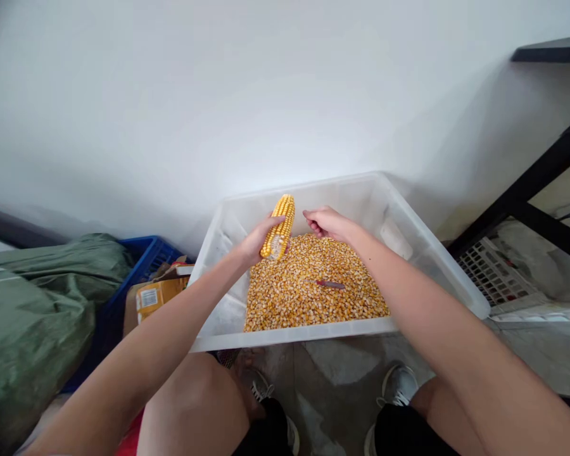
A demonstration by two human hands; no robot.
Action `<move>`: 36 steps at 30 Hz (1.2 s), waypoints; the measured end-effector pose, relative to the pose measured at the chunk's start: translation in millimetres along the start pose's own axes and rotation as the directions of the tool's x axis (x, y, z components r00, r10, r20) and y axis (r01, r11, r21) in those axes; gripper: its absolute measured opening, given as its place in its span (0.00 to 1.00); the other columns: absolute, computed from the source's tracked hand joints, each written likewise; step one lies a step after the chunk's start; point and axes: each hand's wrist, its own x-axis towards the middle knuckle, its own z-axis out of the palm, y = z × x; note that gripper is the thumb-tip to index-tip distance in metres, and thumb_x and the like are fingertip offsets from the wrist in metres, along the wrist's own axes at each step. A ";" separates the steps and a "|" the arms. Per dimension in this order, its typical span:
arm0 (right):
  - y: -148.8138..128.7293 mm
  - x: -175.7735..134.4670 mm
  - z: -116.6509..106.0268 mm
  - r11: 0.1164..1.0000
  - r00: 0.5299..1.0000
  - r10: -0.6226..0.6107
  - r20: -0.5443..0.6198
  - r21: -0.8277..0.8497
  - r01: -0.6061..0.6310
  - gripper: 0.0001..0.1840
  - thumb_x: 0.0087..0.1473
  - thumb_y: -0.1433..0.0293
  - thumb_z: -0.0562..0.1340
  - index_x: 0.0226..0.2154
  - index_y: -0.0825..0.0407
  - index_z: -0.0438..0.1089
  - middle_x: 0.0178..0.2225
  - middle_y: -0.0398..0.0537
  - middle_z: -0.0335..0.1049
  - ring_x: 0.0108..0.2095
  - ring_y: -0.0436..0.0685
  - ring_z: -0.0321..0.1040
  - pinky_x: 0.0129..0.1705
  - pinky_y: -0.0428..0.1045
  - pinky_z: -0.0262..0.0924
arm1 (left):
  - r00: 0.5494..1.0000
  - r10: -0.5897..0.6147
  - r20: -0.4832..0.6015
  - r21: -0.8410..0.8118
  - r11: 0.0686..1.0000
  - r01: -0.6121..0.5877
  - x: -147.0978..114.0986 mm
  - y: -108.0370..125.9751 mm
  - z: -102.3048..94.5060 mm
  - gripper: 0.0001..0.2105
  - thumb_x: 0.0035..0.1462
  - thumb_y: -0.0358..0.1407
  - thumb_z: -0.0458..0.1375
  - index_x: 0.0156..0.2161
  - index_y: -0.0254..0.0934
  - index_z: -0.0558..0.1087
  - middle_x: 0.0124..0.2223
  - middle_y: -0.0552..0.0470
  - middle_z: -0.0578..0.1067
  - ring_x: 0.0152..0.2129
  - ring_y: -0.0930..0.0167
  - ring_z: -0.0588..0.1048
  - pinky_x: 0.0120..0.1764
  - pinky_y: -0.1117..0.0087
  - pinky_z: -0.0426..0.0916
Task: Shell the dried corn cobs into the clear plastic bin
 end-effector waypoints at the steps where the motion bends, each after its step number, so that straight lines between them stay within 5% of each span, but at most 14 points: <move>1: -2.6 -2.5 1.2 0.999 1.000 -0.017 0.025 0.048 0.015 0.16 0.62 0.72 0.55 0.23 0.55 0.62 0.16 0.41 0.59 0.16 0.45 0.55 0.18 0.42 0.54 | 1.000 0.000 -0.012 -0.027 1.000 0.000 0.3 -0.2 -0.3 0.28 0.49 0.46 0.61 0.54 0.41 0.61 0.30 0.53 0.71 0.19 0.72 0.71 0.23 0.69 0.68; 4: -9.2 -8.9 7.5 0.994 0.996 -0.038 0.080 0.107 0.029 0.10 0.62 0.76 0.53 0.31 0.57 0.66 0.24 0.47 0.69 0.23 0.48 0.65 0.27 0.45 0.64 | 0.998 -0.018 -0.053 -0.105 0.994 0.013 2.5 -0.6 -2.6 0.27 0.49 0.48 0.61 0.52 0.40 0.63 0.28 0.54 0.71 0.18 0.71 0.71 0.23 0.69 0.69; 16: -5.6 -8.4 19.9 0.999 1.000 0.000 0.031 0.043 -0.001 0.19 0.64 0.68 0.52 0.21 0.54 0.60 0.14 0.40 0.57 0.14 0.45 0.52 0.16 0.43 0.52 | 0.998 0.032 -0.058 -0.302 0.952 -0.048 1.5 10.4 -16.8 0.23 0.42 0.33 0.58 0.47 0.35 0.63 0.29 0.50 0.73 0.22 0.68 0.75 0.28 0.66 0.72; 27: -5.3 -6.1 21.7 0.998 0.995 -0.040 -0.095 0.044 0.045 0.11 0.56 0.73 0.63 0.23 0.58 0.68 0.22 0.49 0.70 0.18 0.45 0.60 0.19 0.41 0.60 | 0.990 0.127 -0.060 -0.049 0.990 -0.130 -1.3 13.6 -6.7 0.29 0.38 0.31 0.63 0.49 0.38 0.62 0.30 0.56 0.71 0.19 0.74 0.72 0.24 0.71 0.69; 36: -6.6 -14.8 33.9 0.980 0.987 -0.135 0.085 0.161 0.120 0.04 0.55 0.71 0.64 0.35 0.53 0.68 0.39 0.52 0.73 0.34 0.54 0.71 0.35 0.51 0.71 | 0.987 0.121 -0.102 -0.106 0.986 -0.132 -0.4 7.9 -6.9 0.31 0.40 0.32 0.63 0.53 0.39 0.60 0.33 0.53 0.71 0.23 0.71 0.74 0.26 0.69 0.70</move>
